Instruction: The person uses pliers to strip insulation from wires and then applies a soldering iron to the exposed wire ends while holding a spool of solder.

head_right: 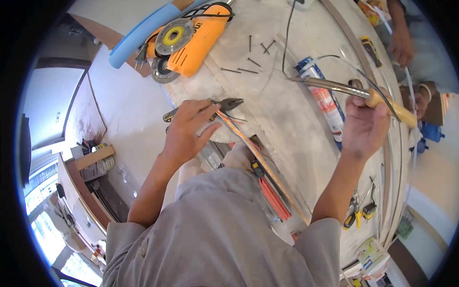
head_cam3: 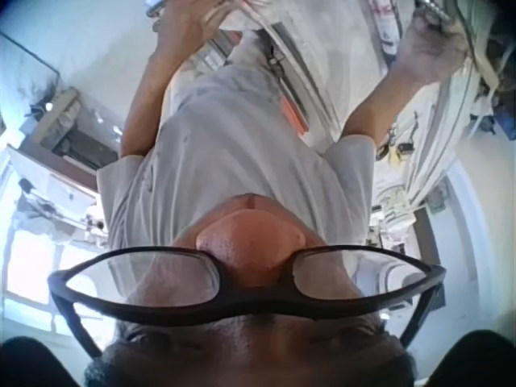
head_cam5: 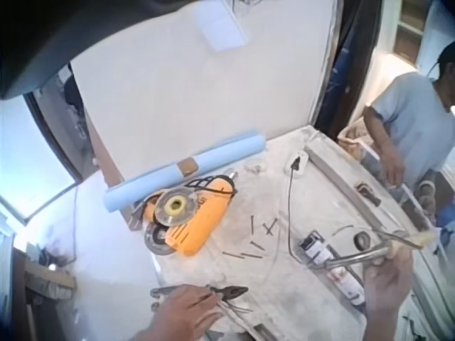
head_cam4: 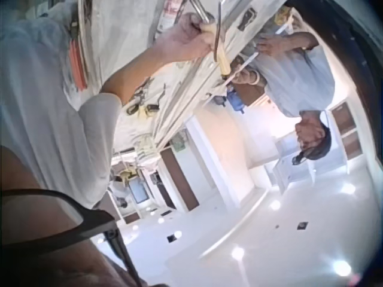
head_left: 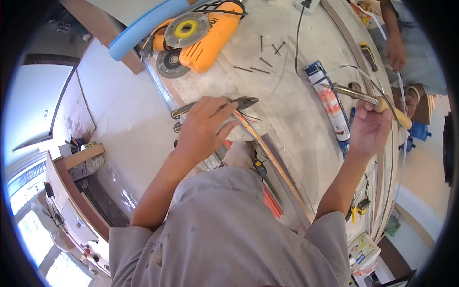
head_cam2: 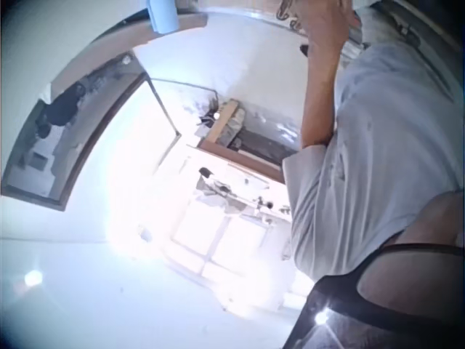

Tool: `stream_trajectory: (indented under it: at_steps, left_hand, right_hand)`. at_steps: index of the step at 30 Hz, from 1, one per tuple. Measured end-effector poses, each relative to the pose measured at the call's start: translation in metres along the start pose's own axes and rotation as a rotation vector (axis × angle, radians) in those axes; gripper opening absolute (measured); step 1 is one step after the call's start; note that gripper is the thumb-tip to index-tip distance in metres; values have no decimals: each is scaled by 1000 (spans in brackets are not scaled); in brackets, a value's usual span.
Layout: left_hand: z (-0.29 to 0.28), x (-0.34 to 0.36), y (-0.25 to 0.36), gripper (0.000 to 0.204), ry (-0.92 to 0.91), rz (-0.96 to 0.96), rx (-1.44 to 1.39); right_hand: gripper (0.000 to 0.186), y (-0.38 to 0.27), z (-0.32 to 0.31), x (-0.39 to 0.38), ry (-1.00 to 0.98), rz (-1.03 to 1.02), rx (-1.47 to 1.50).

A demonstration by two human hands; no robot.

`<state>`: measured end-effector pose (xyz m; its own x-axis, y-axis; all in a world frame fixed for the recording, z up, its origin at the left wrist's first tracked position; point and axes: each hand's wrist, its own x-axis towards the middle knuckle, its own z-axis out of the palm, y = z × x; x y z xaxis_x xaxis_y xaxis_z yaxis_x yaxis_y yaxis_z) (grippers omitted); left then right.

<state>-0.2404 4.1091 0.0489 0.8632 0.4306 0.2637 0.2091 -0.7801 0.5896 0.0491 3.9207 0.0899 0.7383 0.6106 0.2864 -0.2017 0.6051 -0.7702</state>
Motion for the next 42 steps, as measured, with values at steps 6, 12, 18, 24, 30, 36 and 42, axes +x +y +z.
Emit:
stream_trajectory:
  at_steps: [6,12,18,24,30,36,42]
  left_hand:
    - [-14,6,-12,64,-126,-141,236]
    - [-10,-13,-23,70,-171,-214,152]
    - [-10,-11,-21,65,-101,-199,75]
    - [-5,-13,-5,43,79,-62,-31]
    - [-11,-5,24,11,99,-190,-369]
    - [-13,-18,36,5,-44,-86,-449]
    - [-2,-13,38,22,-276,-208,-617]
  right_hand:
    - [32,-17,-34,-43,205,38,-324]
    - [29,11,-29,-48,246,137,-57]
    - [28,30,7,-11,140,66,-89]
    - [23,34,16,-17,235,126,41]
    - [20,30,21,-54,366,111,67]
    - [19,19,36,-97,448,-23,195]
    - [20,38,95,-121,530,113,609]
